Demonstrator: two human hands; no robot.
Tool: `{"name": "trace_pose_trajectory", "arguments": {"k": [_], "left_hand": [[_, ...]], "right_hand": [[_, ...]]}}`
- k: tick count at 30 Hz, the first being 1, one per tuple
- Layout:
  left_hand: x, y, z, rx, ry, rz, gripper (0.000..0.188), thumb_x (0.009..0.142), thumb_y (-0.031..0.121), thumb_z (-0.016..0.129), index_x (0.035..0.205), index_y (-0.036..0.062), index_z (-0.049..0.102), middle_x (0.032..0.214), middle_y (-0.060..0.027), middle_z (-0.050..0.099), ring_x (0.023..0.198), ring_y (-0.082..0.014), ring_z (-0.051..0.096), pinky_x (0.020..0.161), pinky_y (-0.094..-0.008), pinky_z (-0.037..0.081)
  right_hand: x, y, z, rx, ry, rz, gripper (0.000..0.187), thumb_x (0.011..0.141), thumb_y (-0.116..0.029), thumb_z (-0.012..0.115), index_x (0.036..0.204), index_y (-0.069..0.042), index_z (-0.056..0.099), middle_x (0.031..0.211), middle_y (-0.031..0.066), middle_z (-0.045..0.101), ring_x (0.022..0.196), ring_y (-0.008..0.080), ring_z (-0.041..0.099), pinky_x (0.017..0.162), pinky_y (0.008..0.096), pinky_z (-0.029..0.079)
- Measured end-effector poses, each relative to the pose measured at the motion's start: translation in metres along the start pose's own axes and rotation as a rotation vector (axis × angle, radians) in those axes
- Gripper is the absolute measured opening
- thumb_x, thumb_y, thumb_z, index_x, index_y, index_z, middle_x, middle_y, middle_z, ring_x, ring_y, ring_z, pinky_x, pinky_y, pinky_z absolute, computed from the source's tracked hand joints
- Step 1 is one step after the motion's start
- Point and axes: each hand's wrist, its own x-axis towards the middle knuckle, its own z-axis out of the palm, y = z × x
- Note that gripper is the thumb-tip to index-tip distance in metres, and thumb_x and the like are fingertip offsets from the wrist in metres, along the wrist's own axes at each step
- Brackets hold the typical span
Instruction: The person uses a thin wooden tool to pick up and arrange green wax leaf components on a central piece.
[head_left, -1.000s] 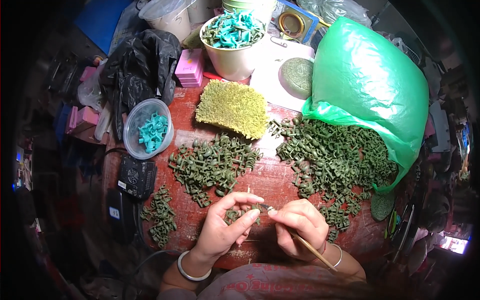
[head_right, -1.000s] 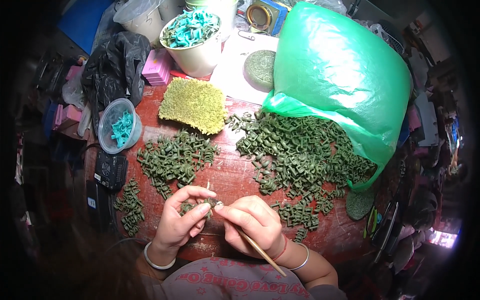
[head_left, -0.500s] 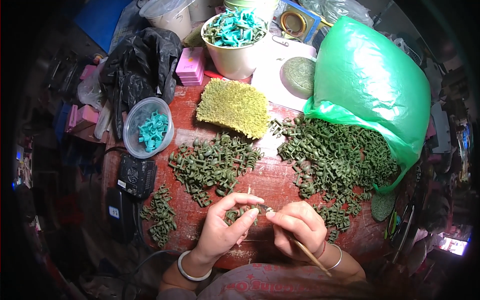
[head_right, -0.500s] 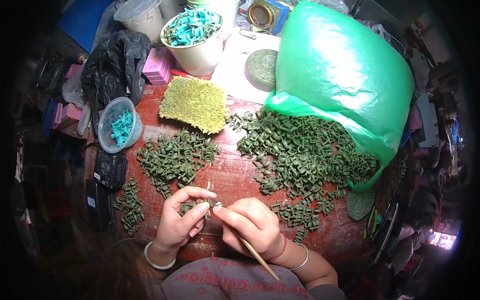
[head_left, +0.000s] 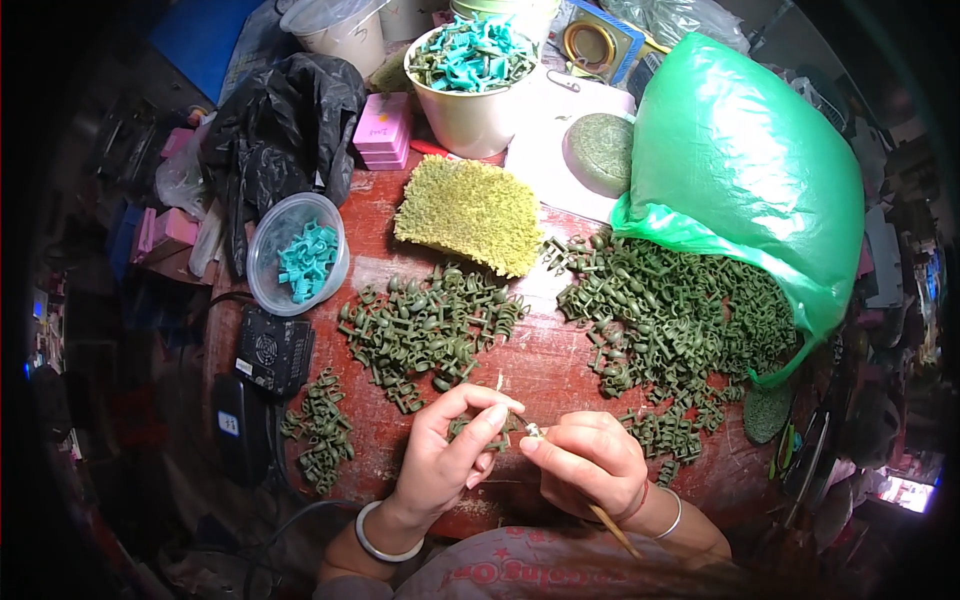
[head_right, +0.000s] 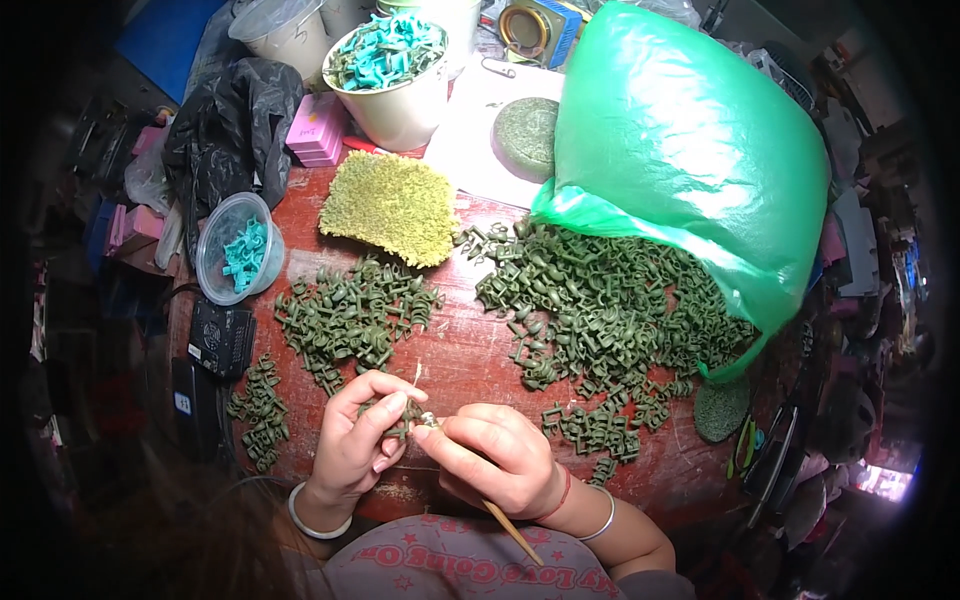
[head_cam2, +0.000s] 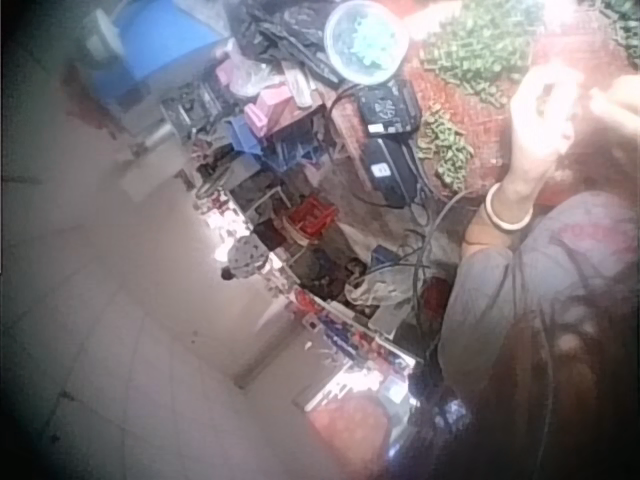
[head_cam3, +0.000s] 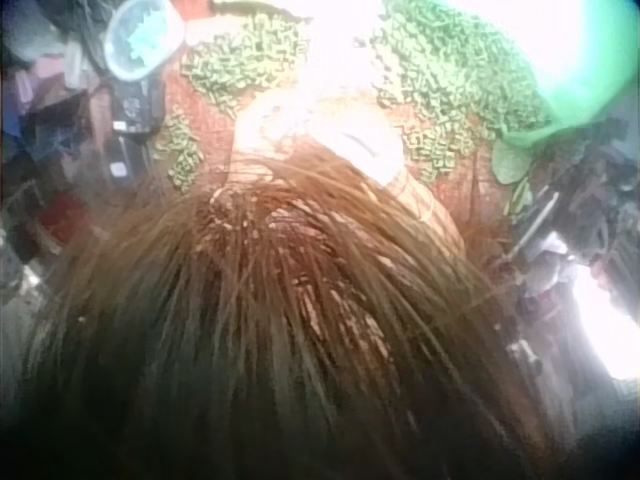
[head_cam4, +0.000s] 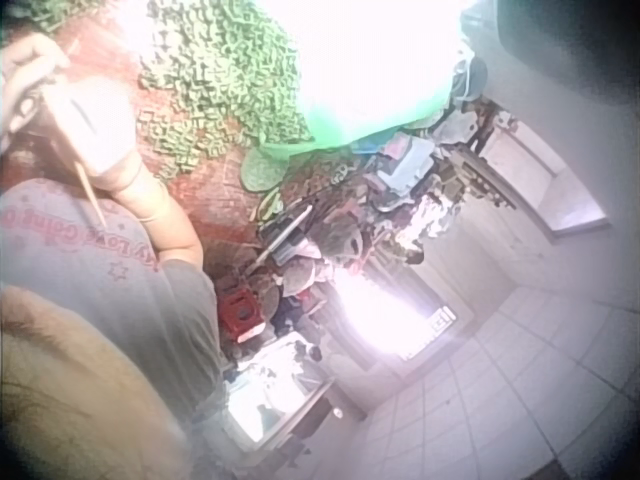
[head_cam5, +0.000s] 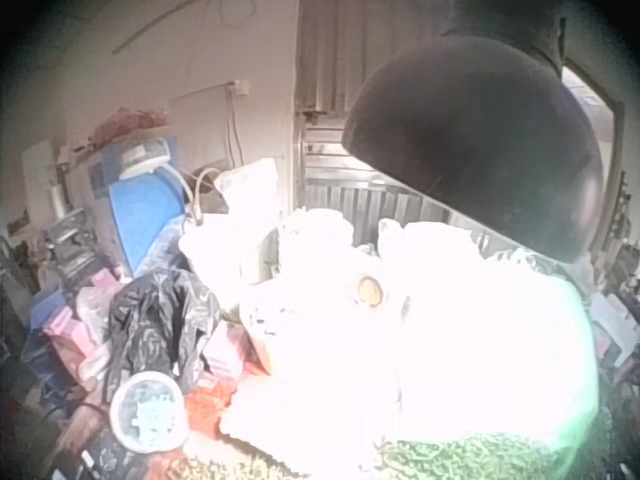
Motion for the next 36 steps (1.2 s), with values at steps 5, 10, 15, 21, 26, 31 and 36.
{"name": "trace_pose_trajectory", "arguments": {"k": [5, 10, 15, 21, 26, 31, 36], "left_hand": [[0.0018, -0.002, -0.0025, -0.106, -0.032, -0.015, 0.013, 0.102, 0.011, 0.053, 0.101, 0.0025, 0.063, 0.07, 0.0035, 0.052, 0.05, 0.0004, 0.038, 0.043, -0.016, 0.031], [0.0023, -0.0022, -0.0024, -0.122, -0.052, -0.029, 0.014, 0.103, 0.013, 0.052, 0.1, 0.0027, 0.061, 0.068, 0.0038, 0.05, 0.049, 0.0003, 0.035, 0.043, -0.0163, 0.029], [0.0028, -0.0034, -0.0045, -0.154, -0.078, -0.057, 0.014, 0.103, 0.012, 0.051, 0.1, 0.0022, 0.06, 0.07, 0.0036, 0.051, 0.049, 0.0002, 0.034, 0.043, -0.0163, 0.028], [0.0025, -0.0031, -0.0049, -0.186, -0.096, -0.074, 0.014, 0.103, 0.011, 0.05, 0.1, 0.0017, 0.059, 0.072, 0.0031, 0.051, 0.05, 0.0005, 0.034, 0.043, -0.0164, 0.028], [0.0032, -0.0025, -0.0051, -0.177, -0.084, -0.089, 0.014, 0.103, 0.011, 0.05, 0.101, 0.0017, 0.06, 0.07, 0.0032, 0.05, 0.05, 0.0004, 0.034, 0.042, -0.0166, 0.027], [0.0039, -0.0031, -0.0065, -0.196, -0.074, -0.108, 0.016, 0.103, 0.012, 0.048, 0.102, 0.001, 0.06, 0.065, 0.0032, 0.048, 0.048, -0.0004, 0.034, 0.041, -0.0166, 0.027], [0.0043, -0.0027, -0.0057, -0.204, -0.072, -0.107, 0.016, 0.103, 0.012, 0.048, 0.102, 0.0009, 0.06, 0.067, 0.0021, 0.05, 0.048, -0.0005, 0.035, 0.04, -0.0165, 0.027]], "right_hand": [[0.0006, -0.0002, 0.0004, 0.019, -0.015, -0.007, 0.032, 0.075, -0.004, 0.071, 0.106, 0.003, 0.071, 0.095, 0.0095, 0.062, 0.079, 0.0233, 0.064, 0.069, 0.0332, 0.055], [0.0008, -0.0005, -0.0006, 0.011, -0.034, -0.011, 0.033, 0.074, -0.004, 0.072, 0.106, 0.003, 0.071, 0.095, 0.0094, 0.062, 0.079, 0.0233, 0.064, 0.069, 0.0332, 0.055], [0.0016, -0.0015, -0.0015, 0.061, -0.022, 0.023, 0.034, 0.074, -0.004, 0.072, 0.107, 0.003, 0.071, 0.095, 0.0101, 0.063, 0.081, 0.0241, 0.065, 0.07, 0.0343, 0.056], [0.0014, -0.0007, -0.0041, 0.128, -0.032, 0.062, 0.037, 0.072, -0.002, 0.072, 0.109, 0.002, 0.072, 0.095, 0.0101, 0.064, 0.081, 0.0251, 0.065, 0.07, 0.0344, 0.057], [0.0051, -0.0015, -0.0079, 0.142, -0.041, 0.083, 0.039, 0.069, 0.0, 0.072, 0.107, 0.003, 0.071, 0.094, 0.0105, 0.064, 0.081, 0.0256, 0.065, 0.071, 0.0353, 0.056], [0.0015, -0.0013, -0.0059, 0.137, 0.01, 0.112, 0.039, 0.067, 0.003, 0.072, 0.106, 0.003, 0.071, 0.093, 0.0105, 0.064, 0.079, 0.0253, 0.065, 0.07, 0.0354, 0.055], [0.0015, -0.0001, -0.0046, 0.118, 0.034, 0.119, 0.038, 0.067, 0.005, 0.071, 0.105, 0.003, 0.07, 0.09, 0.0104, 0.064, 0.076, 0.0251, 0.064, 0.067, 0.0346, 0.054]]}}
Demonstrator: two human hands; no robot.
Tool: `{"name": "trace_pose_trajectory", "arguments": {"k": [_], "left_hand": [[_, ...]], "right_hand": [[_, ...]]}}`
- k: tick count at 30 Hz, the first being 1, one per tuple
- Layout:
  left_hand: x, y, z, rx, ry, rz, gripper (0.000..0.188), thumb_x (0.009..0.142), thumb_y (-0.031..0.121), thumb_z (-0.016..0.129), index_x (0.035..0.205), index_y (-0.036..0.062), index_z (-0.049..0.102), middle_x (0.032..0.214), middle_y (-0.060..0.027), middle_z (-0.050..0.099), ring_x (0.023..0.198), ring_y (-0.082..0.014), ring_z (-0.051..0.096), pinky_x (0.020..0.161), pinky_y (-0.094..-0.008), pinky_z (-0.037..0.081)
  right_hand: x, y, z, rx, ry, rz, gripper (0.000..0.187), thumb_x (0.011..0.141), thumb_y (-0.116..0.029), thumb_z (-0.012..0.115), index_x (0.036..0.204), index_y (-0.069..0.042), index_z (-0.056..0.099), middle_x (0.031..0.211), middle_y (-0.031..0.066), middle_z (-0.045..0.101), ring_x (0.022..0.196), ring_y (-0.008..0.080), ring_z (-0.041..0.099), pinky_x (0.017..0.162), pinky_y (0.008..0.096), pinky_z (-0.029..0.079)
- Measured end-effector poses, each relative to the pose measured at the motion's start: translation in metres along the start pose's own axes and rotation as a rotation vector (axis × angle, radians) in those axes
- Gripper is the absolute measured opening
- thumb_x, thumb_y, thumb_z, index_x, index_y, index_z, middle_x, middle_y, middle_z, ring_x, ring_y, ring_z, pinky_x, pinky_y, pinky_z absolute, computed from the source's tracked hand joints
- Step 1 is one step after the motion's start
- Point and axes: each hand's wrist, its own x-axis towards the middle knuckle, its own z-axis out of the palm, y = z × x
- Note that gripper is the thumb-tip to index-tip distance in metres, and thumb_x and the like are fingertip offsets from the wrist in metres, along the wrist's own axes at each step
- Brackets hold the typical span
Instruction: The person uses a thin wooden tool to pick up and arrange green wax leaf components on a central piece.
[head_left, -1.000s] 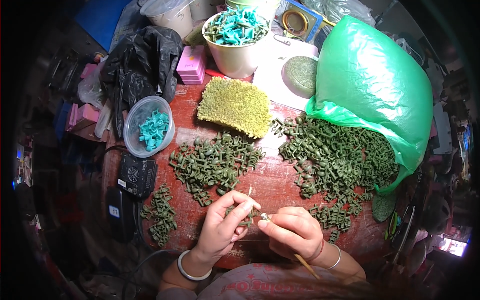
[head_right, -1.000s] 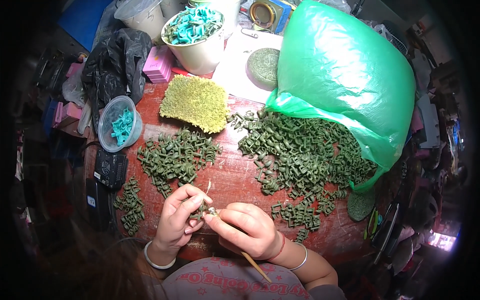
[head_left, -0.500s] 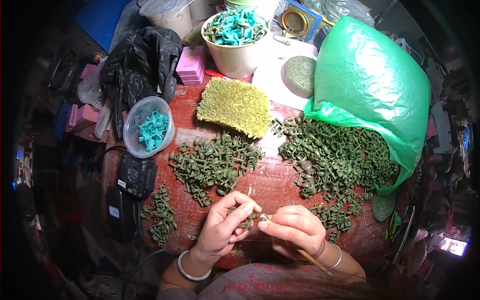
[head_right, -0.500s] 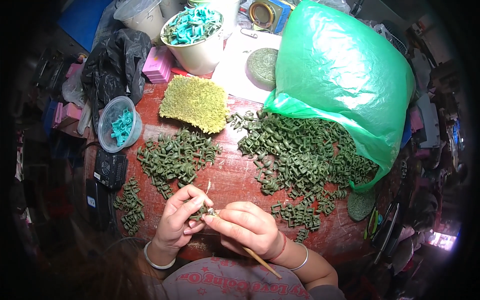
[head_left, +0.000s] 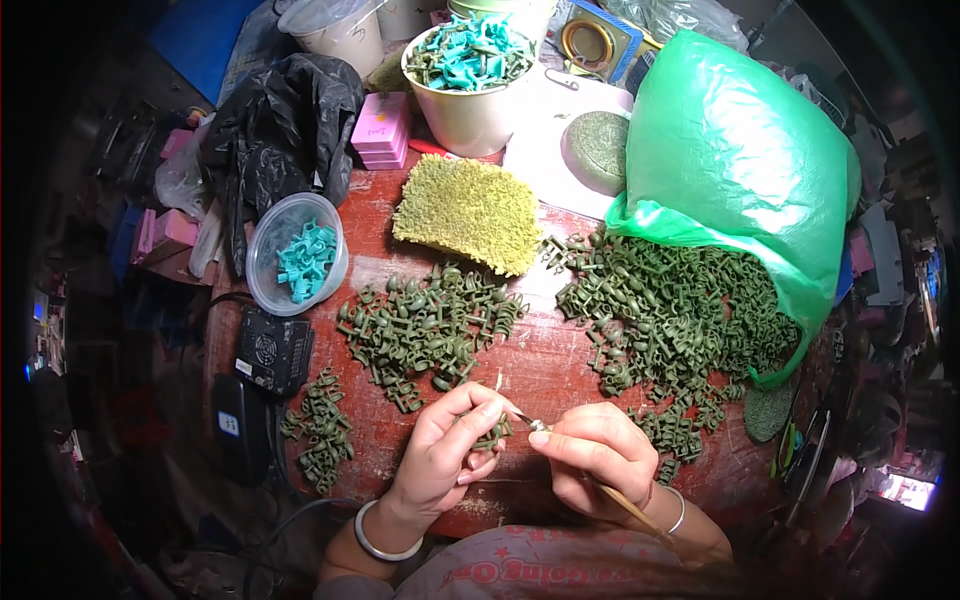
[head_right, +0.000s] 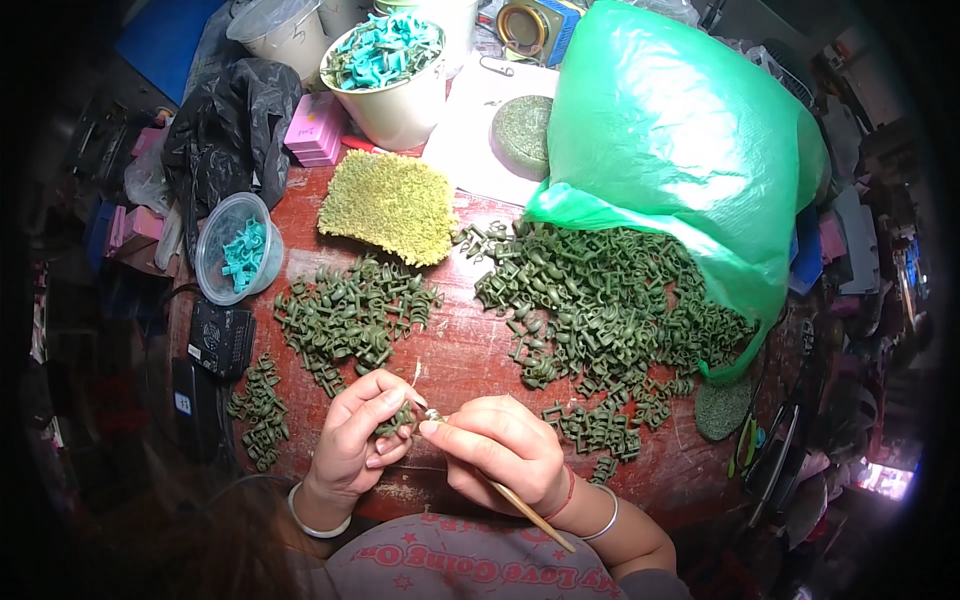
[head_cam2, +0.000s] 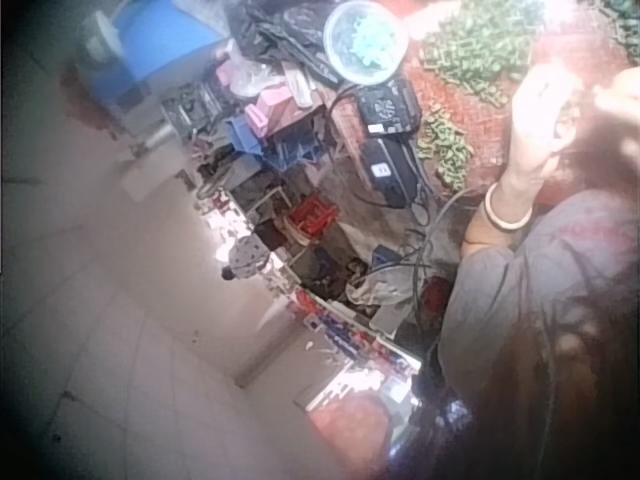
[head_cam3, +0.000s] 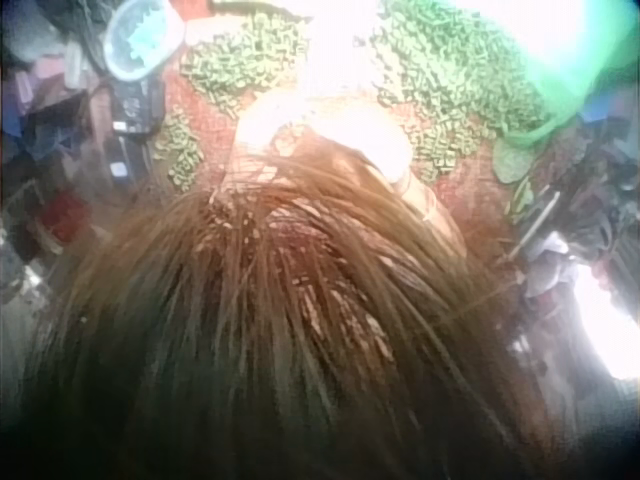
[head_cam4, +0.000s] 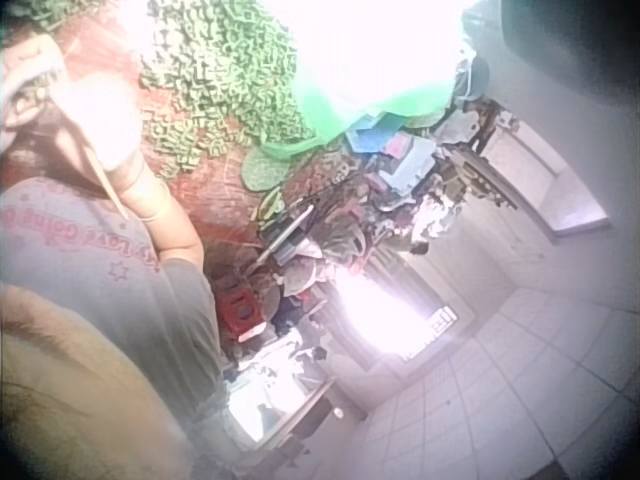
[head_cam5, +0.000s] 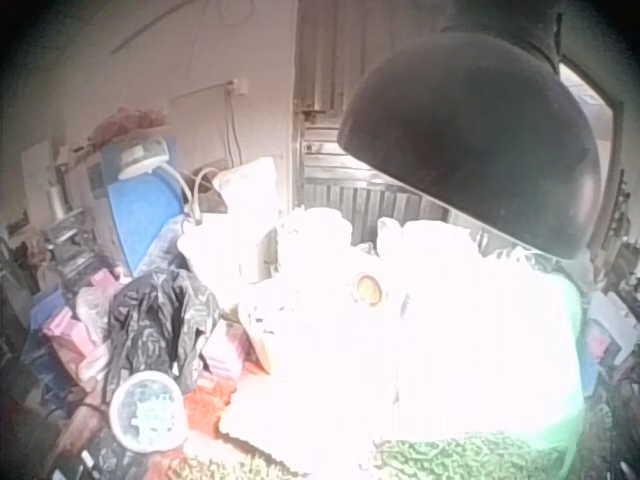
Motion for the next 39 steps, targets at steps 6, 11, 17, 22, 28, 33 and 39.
{"name": "trace_pose_trajectory", "arguments": {"k": [6, 11, 17, 22, 28, 33, 39], "left_hand": [[-0.002, -0.001, 0.002, 0.06, 0.028, 0.019, 0.016, 0.104, 0.013, 0.049, 0.104, 0.0018, 0.06, 0.071, 0.0019, 0.05, 0.05, -0.0002, 0.037, 0.042, -0.0167, 0.029], [-0.003, -0.002, 0.008, 0.206, 0.028, 0.087, 0.017, 0.104, 0.012, 0.048, 0.108, 0.0003, 0.059, 0.068, 0.0015, 0.051, 0.05, 0.0011, 0.035, 0.042, -0.0153, 0.027], [-0.003, -0.001, 0.006, 0.268, 0.006, 0.102, 0.017, 0.104, 0.016, 0.051, 0.11, 0.0043, 0.062, 0.074, 0.005, 0.049, 0.055, 0.0009, 0.039, 0.047, -0.0162, 0.032], [-0.004, -0.003, 0.005, 0.329, 0.004, 0.122, 0.018, 0.104, 0.017, 0.051, 0.109, 0.0044, 0.063, 0.074, 0.0061, 0.049, 0.055, 0.0008, 0.04, 0.048, -0.0165, 0.032], [-0.003, -0.006, 0.003, 0.349, -0.002, 0.153, 0.016, 0.104, 0.016, 0.052, 0.109, 0.0045, 0.062, 0.073, 0.0063, 0.05, 0.053, 0.0011, 0.038, 0.047, -0.0165, 0.03], [-0.002, -0.007, 0.004, 0.372, 0.011, 0.161, 0.013, 0.102, 0.012, 0.055, 0.108, 0.0028, 0.061, 0.083, 0.0026, 0.056, 0.07, -0.0025, 0.049, 0.062, -0.0191, 0.041], [-0.002, -0.013, 0.003, 0.43, -0.004, 0.22, 0.019, 0.096, 0.007, 0.062, 0.113, 0.001, 0.056, 0.105, -0.0033, 0.058, 0.093, -0.008, 0.054, 0.083, -0.0236, 0.045]], "right_hand": [[0.001, -0.002, 0.005, 0.008, 0.083, 0.077, 0.034, 0.071, 0.009, 0.07, 0.105, 0.003, 0.07, 0.082, 0.0099, 0.064, 0.068, 0.0238, 0.064, 0.061, 0.0317, 0.053], [0.002, -0.001, -0.001, 0.081, 0.055, 0.168, 0.027, 0.077, 0.009, 0.069, 0.103, 0.003, 0.069, 0.077, 0.0098, 0.064, 0.064, 0.0223, 0.063, 0.058, 0.0305, 0.051], [0.002, 0.0, 0.0, 0.101, 0.095, 0.189, 0.021, 0.081, 0.007, 0.069, 0.102, 0.004, 0.068, 0.08, 0.011, 0.068, 0.063, 0.0215, 0.064, 0.055, 0.0294, 0.05], [-0.001, -0.001, -0.001, 0.089, 0.083, 0.196, 0.018, 0.083, 0.004, 0.071, 0.102, 0.004, 0.068, 0.087, 0.0134, 0.071, 0.064, 0.0214, 0.065, 0.055, 0.0293, 0.051], [-0.004, -0.003, -0.001, 0.075, 0.116, 0.277, 0.02, 0.084, 0.004, 0.071, 0.104, 0.003, 0.069, 0.09, 0.0143, 0.072, 0.064, 0.0216, 0.066, 0.057, 0.0289, 0.053], [-0.001, -0.004, 0.009, 0.053, 0.093, 0.24, 0.029, 0.079, 0.001, 0.078, 0.107, 0.001, 0.069, 0.093, 0.0128, 0.067, 0.078, 0.023, 0.067, 0.066, 0.0303, 0.055], [0.001, -0.002, 0.006, 0.106, 0.03, 0.321, 0.03, 0.079, 0.002, 0.076, 0.108, 0.001, 0.066, 0.094, 0.0136, 0.067, 0.083, 0.0253, 0.067, 0.072, 0.033, 0.055]]}}
